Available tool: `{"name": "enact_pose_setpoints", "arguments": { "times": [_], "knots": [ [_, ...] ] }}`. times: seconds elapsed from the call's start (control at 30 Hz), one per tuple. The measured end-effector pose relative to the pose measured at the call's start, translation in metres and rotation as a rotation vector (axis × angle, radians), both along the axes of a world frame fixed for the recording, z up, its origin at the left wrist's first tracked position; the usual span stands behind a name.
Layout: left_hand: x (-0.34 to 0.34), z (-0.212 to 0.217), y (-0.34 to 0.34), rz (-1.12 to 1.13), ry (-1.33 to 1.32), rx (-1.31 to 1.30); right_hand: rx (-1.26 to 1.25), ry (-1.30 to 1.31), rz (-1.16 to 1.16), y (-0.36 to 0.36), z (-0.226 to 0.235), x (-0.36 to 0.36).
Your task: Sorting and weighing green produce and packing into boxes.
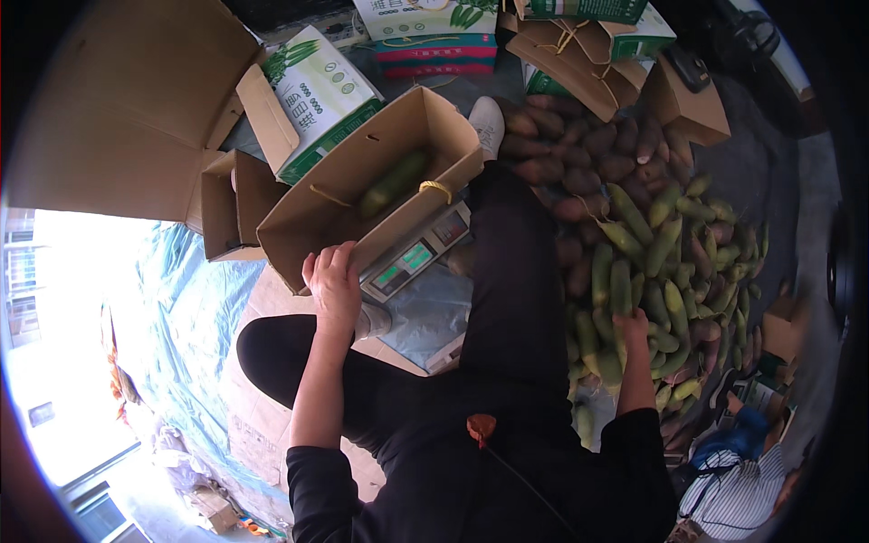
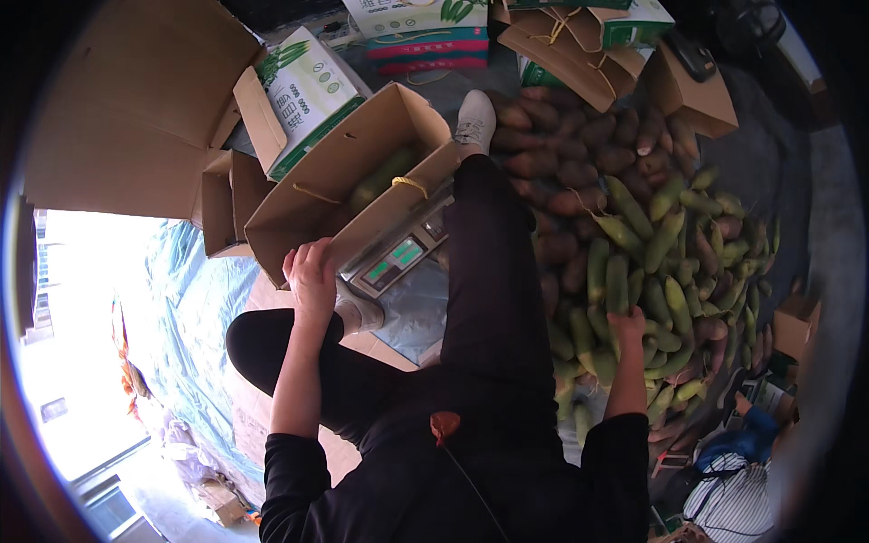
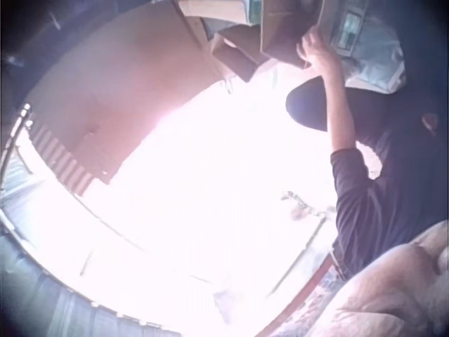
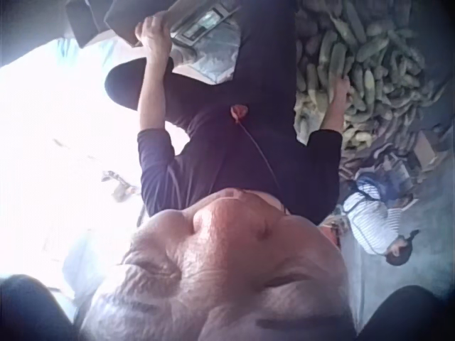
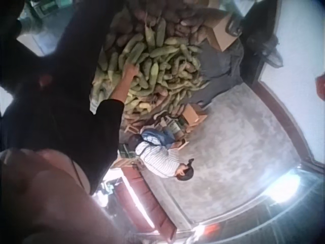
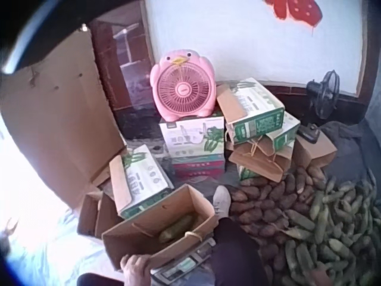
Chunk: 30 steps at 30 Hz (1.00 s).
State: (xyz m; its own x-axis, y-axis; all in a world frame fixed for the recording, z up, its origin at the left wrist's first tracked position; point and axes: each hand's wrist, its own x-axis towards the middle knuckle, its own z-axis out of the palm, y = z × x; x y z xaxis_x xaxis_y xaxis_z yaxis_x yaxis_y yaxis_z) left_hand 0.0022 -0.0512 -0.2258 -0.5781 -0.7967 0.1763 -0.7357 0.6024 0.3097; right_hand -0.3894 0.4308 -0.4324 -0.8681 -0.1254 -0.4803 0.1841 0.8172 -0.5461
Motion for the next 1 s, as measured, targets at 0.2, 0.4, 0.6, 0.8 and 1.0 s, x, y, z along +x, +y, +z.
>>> {"name": "enact_pose_setpoints", "arguments": {
  "times": [0.2,0.4,0.6,0.8,1.0],
  "knots": [
    [-0.004,0.004,0.003,0.002,0.031,-0.035,-0.347,0.014,0.156,-0.077,0.083,0.002],
    [-0.004,0.001,0.001,-0.027,0.056,-0.047,-0.339,0.444,0.482,-0.219,0.203,0.009],
    [0.000,-0.006,-0.001,-0.034,0.031,-0.104,-0.404,0.869,1.050,-0.369,0.299,0.060],
    [0.005,-0.012,-0.002,-0.056,0.018,-0.130,-0.351,0.937,1.275,-0.474,0.278,0.154],
    [-0.002,-0.016,-0.001,-0.066,0.038,-0.096,-0.470,0.624,1.300,-0.516,0.231,0.216]
  ]
}}
